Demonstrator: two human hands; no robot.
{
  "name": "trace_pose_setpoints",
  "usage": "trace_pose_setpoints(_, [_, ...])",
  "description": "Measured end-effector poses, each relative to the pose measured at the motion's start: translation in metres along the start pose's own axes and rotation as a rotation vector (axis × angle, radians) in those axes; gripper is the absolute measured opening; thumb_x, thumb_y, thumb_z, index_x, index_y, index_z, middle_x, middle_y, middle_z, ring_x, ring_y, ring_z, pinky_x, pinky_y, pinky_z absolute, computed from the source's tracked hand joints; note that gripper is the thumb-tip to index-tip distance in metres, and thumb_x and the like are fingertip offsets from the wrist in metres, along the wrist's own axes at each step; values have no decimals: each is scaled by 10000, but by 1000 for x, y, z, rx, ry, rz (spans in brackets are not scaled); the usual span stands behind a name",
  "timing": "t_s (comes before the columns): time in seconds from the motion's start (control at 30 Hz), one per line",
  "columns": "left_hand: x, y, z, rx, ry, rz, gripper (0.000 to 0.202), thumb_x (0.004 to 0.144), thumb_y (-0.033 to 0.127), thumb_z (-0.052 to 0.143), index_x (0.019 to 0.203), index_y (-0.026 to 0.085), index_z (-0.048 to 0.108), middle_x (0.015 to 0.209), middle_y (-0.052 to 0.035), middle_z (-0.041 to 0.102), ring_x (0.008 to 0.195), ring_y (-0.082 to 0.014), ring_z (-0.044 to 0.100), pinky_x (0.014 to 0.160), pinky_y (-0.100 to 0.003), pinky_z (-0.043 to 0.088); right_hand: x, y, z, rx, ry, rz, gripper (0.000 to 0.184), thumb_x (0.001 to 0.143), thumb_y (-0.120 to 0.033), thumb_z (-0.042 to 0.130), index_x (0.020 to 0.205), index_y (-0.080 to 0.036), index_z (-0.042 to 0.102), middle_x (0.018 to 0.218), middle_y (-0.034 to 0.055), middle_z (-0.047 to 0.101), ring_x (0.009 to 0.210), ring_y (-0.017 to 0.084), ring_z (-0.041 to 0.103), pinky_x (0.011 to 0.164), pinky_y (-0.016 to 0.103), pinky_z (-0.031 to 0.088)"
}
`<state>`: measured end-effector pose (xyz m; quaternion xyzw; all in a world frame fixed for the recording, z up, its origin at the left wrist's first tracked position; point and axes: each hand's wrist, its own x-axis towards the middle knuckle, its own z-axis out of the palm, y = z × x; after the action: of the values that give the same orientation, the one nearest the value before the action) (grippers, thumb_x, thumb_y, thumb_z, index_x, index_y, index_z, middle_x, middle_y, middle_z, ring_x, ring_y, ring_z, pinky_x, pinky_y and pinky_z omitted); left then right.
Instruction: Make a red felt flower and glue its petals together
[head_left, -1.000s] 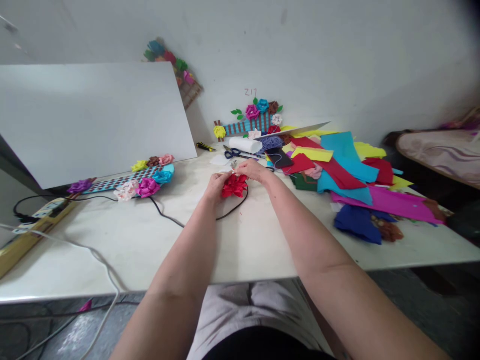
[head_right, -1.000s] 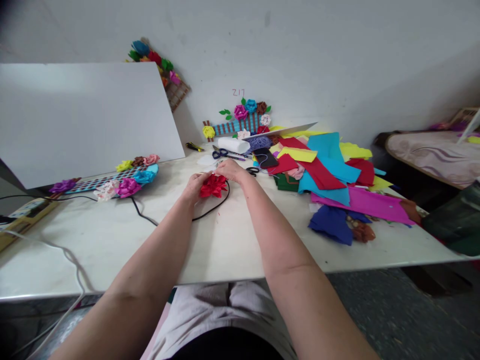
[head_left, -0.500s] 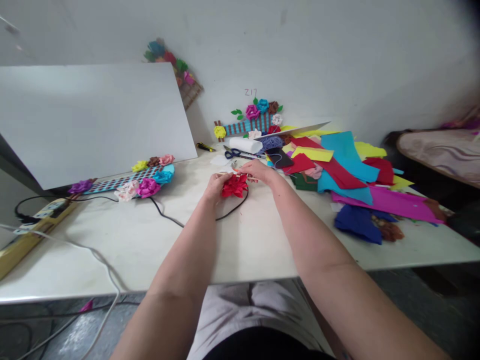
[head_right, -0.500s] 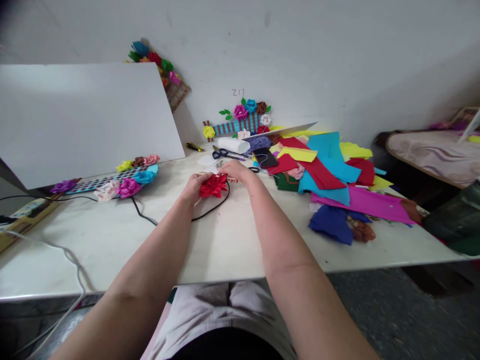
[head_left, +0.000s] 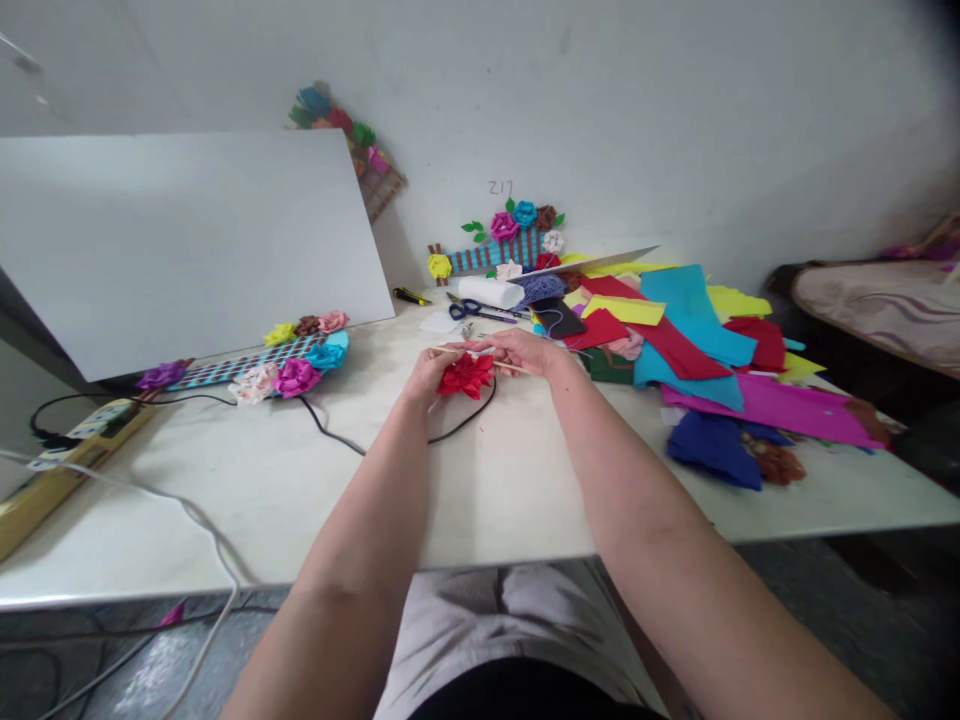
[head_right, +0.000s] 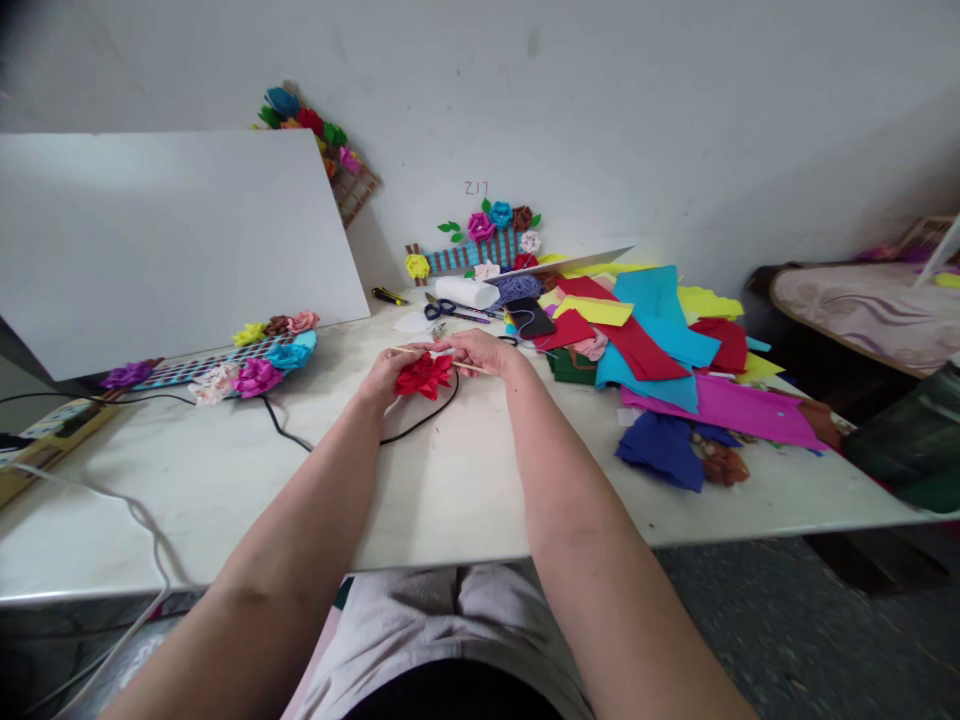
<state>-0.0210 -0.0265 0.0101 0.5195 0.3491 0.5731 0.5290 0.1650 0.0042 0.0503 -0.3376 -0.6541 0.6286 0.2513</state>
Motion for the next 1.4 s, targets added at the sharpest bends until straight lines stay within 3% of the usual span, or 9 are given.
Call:
trace_pose_setpoints(0.23, [0, 2, -1, -26, -25, -25, 222, 546, 258, 737, 710, 112, 702, 914, -126, 713, 767, -181, 671, 718, -269, 514, 8, 14, -1, -36, 19, -9, 243, 838, -256, 620, 1029, -109, 653, 502, -67, 508, 369, 45, 374, 347, 179, 236])
trace_pose_setpoints(0.47, [3, -1, -4, -51, -28, -45, 243, 541, 242, 761, 743, 115, 716, 845, -97, 723, 710, -162, 661, 715, -267, 507, 7, 13, 3, -98, 14, -42, 273, 846, -225, 602, 1085, -109, 665, 474, -93, 462, 358, 27, 326, 363, 179, 187])
trace_pose_setpoints(0.63, [3, -1, -1, -44, 2, -63, 296, 505, 303, 800, 706, 103, 715, 779, -95, 713, 688, -166, 653, 701, -261, 499, 7, 12, 4, -159, 43, -49, 248, 854, -268, 607, 1025, -104, 680, 446, -87, 449, 371, 38, 339, 374, 178, 214])
trace_pose_setpoints(0.83, [1, 3, 3, -28, 44, -108, 357, 457, 378, 841, 649, 118, 688, 642, -69, 681, 583, -155, 611, 585, -246, 459, 11, 11, 8, -174, 70, -117, 199, 825, -315, 643, 789, -119, 645, 479, -69, 483, 367, 49, 379, 377, 199, 288])
trace_pose_setpoints(1.03, [2, -3, 0, 27, 118, -134, 352, 543, 426, 814, 567, 132, 621, 490, -18, 582, 439, -111, 514, 456, -231, 357, 11, 6, 13, -234, 109, -145, 250, 797, -369, 663, 712, -137, 622, 504, -63, 488, 374, 54, 401, 386, 209, 331])
trace_pose_setpoints(1.4, [1, -3, 0, 50, 129, -120, 356, 573, 419, 796, 539, 127, 595, 464, -12, 532, 405, -92, 468, 426, -233, 304, 10, -3, 17, -406, 182, -149, 147, 785, -242, 610, 790, -114, 683, 501, -60, 514, 394, 60, 422, 415, 206, 336])
